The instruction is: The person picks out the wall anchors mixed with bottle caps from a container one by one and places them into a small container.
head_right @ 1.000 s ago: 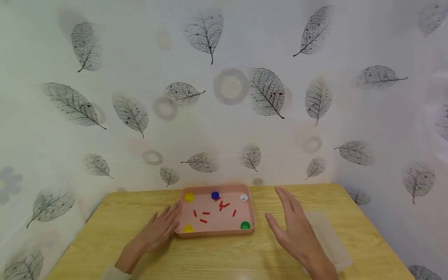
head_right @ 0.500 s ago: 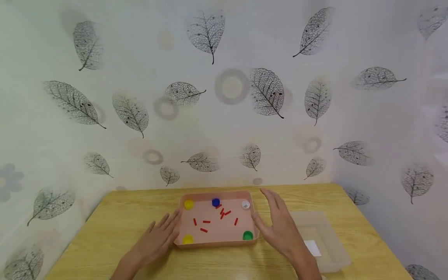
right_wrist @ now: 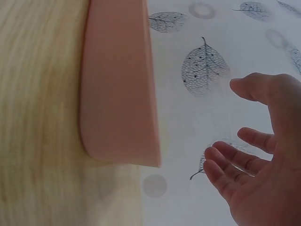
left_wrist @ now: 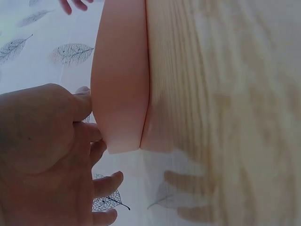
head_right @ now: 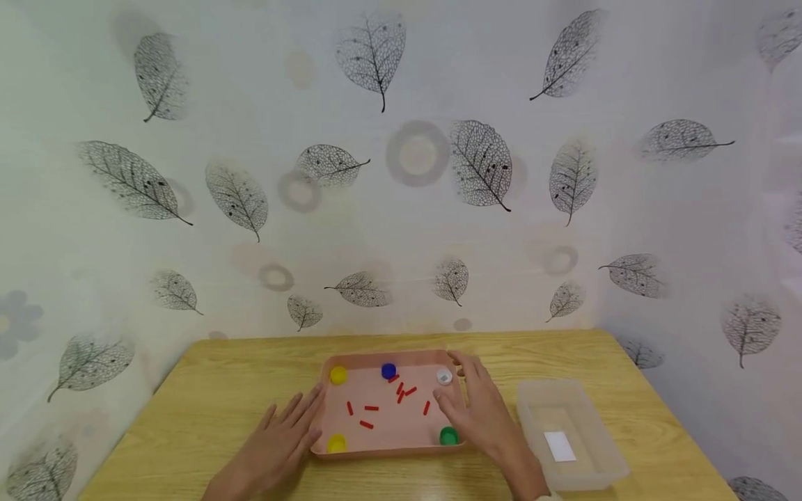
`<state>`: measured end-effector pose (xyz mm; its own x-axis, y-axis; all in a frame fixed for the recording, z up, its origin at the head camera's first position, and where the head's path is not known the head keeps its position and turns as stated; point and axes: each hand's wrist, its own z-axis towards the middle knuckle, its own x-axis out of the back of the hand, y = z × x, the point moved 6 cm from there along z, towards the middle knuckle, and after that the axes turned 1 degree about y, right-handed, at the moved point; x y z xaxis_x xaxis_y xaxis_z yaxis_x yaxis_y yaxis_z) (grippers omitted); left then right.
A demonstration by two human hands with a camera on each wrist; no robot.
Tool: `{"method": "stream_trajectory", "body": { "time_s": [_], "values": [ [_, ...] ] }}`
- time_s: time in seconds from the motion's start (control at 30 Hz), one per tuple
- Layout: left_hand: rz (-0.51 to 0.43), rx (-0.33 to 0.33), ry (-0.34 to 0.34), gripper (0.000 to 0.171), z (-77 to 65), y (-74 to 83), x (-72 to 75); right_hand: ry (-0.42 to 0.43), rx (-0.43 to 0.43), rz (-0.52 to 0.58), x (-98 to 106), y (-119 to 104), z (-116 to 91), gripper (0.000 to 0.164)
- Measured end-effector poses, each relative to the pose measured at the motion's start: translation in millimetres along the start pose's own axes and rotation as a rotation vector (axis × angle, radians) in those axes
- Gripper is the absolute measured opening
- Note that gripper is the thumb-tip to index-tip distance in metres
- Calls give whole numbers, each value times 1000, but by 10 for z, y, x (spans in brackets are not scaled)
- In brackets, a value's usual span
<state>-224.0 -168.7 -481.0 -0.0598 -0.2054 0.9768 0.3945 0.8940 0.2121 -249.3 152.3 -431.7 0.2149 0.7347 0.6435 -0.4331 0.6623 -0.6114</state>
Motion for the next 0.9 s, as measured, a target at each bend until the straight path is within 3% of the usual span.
{"method": "stream_trajectory", "body": {
  "time_s": [0.17, 0.43, 0.9],
  "values": [
    [-15, 16, -39, 59, -52, 29, -33, -36, -14, 27, -101, 58, -24, 62],
    [-12, 37, -83, 61, -107, 113, -37, -148, -171, 58, -243, 183, -84, 49],
    [36, 25, -94, 65, -172, 178, -27, -235, -50, -17, -350, 137, -161, 45]
  ]
}}
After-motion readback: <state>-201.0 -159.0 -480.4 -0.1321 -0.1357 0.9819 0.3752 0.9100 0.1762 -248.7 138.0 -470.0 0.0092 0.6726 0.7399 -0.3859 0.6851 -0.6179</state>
